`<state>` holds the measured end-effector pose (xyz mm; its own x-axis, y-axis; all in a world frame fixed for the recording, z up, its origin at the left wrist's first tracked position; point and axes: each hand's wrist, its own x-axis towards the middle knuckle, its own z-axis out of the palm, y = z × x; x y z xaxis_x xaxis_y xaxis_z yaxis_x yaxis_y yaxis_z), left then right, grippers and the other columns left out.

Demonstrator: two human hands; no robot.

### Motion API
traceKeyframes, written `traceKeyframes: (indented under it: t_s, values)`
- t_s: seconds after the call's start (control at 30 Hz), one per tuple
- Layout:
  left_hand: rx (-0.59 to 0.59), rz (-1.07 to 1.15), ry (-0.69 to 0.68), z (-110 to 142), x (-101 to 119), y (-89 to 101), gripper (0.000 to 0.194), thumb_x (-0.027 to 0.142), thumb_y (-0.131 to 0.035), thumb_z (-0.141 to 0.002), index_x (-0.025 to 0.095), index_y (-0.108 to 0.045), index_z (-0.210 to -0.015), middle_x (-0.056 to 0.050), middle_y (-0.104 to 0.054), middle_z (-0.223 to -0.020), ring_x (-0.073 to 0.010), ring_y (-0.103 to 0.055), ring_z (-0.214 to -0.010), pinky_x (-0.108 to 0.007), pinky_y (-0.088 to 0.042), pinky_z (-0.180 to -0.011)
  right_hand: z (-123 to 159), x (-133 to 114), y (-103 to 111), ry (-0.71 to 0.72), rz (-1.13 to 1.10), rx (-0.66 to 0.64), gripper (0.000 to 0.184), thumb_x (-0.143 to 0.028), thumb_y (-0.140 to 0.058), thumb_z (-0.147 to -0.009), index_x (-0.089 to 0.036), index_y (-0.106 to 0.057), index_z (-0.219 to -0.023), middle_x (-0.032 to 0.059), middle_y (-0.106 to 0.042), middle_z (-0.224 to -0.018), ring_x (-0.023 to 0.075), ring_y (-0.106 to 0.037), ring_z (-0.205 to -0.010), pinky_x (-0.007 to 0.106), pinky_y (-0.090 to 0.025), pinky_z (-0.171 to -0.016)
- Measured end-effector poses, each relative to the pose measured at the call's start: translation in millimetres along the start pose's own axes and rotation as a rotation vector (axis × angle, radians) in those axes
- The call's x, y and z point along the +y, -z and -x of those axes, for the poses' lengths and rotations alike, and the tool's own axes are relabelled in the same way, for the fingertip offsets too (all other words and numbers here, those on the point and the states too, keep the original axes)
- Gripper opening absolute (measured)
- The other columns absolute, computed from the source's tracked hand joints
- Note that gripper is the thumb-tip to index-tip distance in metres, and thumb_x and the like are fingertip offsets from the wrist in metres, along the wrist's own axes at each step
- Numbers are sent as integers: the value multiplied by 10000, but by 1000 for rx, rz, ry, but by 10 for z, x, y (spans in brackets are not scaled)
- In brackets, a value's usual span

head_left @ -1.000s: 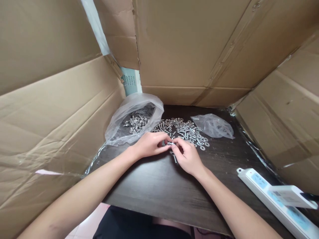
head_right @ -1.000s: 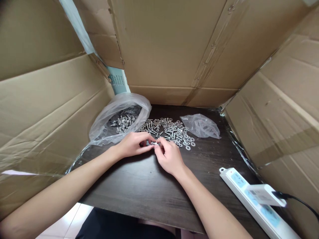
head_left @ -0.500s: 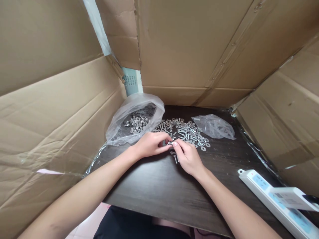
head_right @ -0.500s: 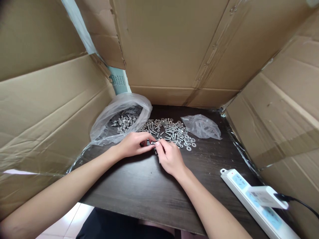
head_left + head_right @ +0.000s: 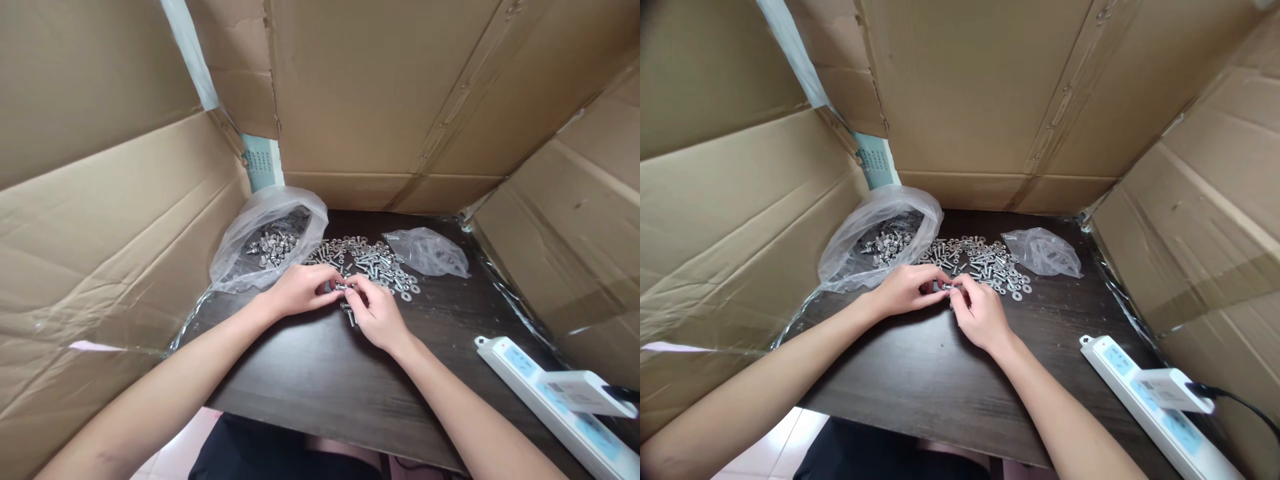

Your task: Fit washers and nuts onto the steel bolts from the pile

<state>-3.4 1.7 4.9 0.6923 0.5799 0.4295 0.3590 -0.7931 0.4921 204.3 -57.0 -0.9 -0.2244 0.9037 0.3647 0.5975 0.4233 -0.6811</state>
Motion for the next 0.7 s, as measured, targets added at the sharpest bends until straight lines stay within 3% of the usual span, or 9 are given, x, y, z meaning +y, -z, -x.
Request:
traceKeyframes:
  t_s: [0.23, 0.5, 0.7]
  values:
    - [7, 3, -7, 3, 3, 2, 211, 367, -645, -992, 184, -701, -1081, -20, -744, -917, -134, -678, -726, -234, -493, -679, 8, 21, -30, -8, 0, -12, 174, -321, -485, -992, -209, -609, -944, -25, -587, -645, 174, -549, -583, 284, -364, -599]
    - [31, 4, -21, 8, -4, -6, 184, 345, -648, -989, 178, -693, -1052, -14, -738, -892, -119, -663, -684, -228, -487, -660, 2, 25, -33, -4, 4, -40, 319, -350, -403, -1065, -222, -554, -815, 3, -602, -687, 183, -580, -632, 287, -373, -642]
    - [41, -3, -22, 3, -14, -11, 191, 350, -650, -990, 177, -690, -1060, -15, -742, -897, -126, -674, -703, -232, -494, -659, 4, 8, -20, -5, -9, 17, 211, -351, -467, -1036, -214, -626, -1006, -7, -657, -726, 182, -607, -636, 285, -391, -629]
